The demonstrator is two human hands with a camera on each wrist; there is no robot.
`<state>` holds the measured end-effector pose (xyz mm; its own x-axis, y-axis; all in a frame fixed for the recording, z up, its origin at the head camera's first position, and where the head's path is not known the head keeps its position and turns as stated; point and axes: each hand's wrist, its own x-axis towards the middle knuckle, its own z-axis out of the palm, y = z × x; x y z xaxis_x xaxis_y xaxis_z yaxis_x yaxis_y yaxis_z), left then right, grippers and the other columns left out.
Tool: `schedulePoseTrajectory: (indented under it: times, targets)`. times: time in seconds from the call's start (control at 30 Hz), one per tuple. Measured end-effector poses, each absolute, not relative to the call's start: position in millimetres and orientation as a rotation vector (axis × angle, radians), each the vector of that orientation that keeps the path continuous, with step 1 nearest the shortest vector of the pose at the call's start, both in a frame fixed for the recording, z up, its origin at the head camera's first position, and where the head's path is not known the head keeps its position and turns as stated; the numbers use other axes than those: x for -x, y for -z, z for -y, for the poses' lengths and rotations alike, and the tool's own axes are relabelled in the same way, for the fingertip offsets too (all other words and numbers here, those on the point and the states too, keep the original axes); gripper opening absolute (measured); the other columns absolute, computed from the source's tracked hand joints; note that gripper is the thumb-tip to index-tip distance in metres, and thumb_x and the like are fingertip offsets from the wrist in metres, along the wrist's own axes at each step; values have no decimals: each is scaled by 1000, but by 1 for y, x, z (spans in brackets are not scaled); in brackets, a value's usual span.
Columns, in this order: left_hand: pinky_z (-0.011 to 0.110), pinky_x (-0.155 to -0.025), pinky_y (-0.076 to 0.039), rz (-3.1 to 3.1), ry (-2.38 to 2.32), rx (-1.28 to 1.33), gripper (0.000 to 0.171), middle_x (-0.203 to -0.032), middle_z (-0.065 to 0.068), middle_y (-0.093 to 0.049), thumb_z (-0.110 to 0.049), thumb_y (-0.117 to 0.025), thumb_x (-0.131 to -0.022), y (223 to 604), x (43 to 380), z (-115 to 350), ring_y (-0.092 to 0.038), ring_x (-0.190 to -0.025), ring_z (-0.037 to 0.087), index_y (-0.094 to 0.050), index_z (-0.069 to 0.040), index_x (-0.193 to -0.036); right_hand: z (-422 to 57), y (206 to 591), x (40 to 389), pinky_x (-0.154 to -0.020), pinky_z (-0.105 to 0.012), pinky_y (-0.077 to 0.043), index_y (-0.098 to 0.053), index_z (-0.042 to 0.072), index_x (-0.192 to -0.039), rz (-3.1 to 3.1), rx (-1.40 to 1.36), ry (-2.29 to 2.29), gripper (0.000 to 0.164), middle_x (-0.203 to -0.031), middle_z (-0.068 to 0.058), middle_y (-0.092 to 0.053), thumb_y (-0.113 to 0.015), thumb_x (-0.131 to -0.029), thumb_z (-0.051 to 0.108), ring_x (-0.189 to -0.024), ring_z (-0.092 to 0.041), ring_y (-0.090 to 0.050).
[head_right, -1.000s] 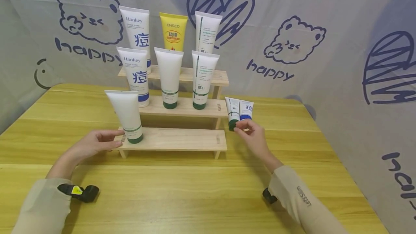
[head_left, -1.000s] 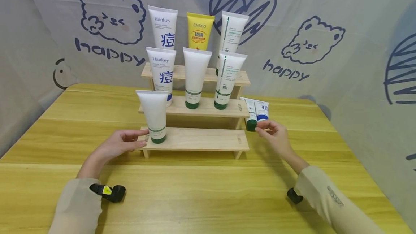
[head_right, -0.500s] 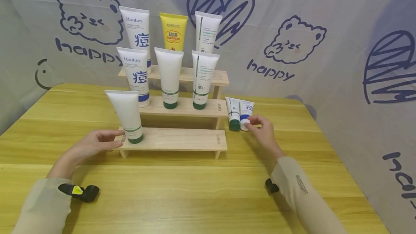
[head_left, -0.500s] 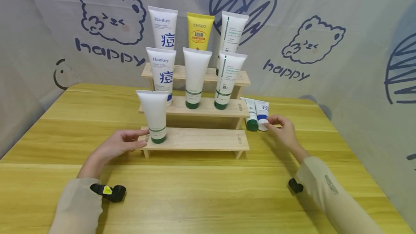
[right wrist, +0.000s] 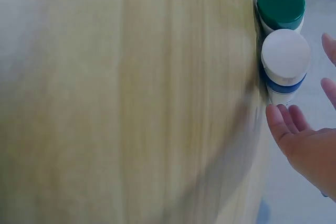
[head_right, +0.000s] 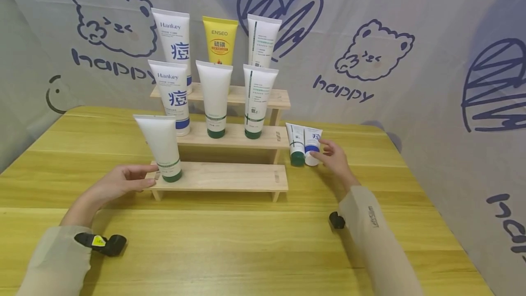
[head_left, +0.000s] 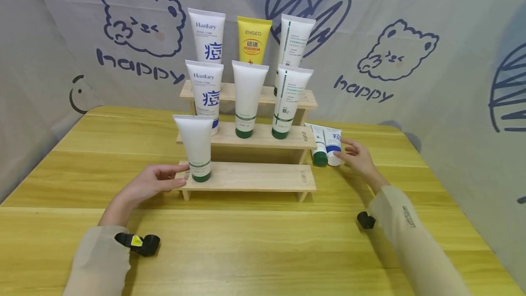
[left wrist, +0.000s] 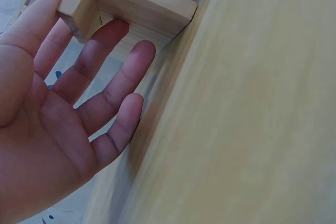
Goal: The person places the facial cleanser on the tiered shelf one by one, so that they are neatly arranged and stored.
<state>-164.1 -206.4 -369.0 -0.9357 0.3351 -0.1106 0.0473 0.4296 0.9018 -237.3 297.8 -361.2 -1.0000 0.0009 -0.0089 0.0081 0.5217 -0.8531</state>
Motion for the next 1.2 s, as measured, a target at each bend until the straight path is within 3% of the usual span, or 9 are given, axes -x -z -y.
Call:
schedulePoseTrajectory:
  times: [0.13, 0.5, 0.73, 0.97, 1.03, 1.1, 1.2]
  targets:
    - [37, -78, -38, -2409, -1509, -327, 56, -138, 22, -32, -33, -61, -85, 369, 164, 206, -34, -114, 36, -46, -4, -130, -297, 362, 242, -93, -50, -31, -30, 1, -138, -2687, 11, 1488, 63, -136, -30, -24, -60, -87, 24, -121, -42, -27]
    - [38, -81, -37, -2407, -1520, -321, 56, -137, 21, -34, -32, -62, -84, 367, 163, 206, -34, -115, 36, -46, -4, -130, -300, 371, 254, -97, -52, -22, -22, 8, -142, -2610, 4, 1428, 69, -135, -33, -24, -59, -87, 29, -123, -42, -26]
    - [35, -76, -38, -2412, -1523, -324, 55, -136, 21, -36, -31, -62, -85, 367, 163, 206, -36, -108, 32, -47, -4, -129, -297, 369, 254, -98, -55, -17, -19, 14, -144, -2601, -21, 1347, 70, -140, -31, -17, -54, -88, 37, -126, -43, -18]
    - [35, -76, -37, -2402, -1535, -331, 54, -137, 21, -34, -30, -61, -85, 367, 163, 206, -35, -111, 33, -47, -3, -129, -291, 366, 254, -99, -51, -20, -21, 12, -143, -2614, -64, 1316, 62, -140, -30, -18, -51, -91, 27, -124, -42, -22]
    - [35, -76, -38, -2404, -1534, -335, 54, -137, 21, -34, -30, -61, -85, 367, 163, 206, -35, -111, 33, -47, -3, -129, -289, 366, 255, -94, -45, -29, -22, 12, -143, -2618, -102, 1320, 60, -139, -30, -21, -51, -91, 25, -119, -39, -29]
    - [35, -76, -38, -2407, -1532, -337, 54, -137, 21, -34, -30, -61, -85, 367, 163, 206, -35, -112, 33, -47, -3, -129, -289, 367, 257, -82, -37, -40, -26, 14, -142, -2614, -167, 1342, 63, -136, -29, -28, -55, -88, 27, -103, -33, -43]
    - [35, -77, -38, -2412, -1526, -333, 54, -137, 21, -33, -31, -62, -85, 368, 163, 206, -35, -114, 34, -47, -4, -129, -286, 365, 257, -59, -26, -41, -30, 14, -141, -2613, -257, 1364, 62, -131, -26, -36, -57, -86, 25, -74, -21, -47]
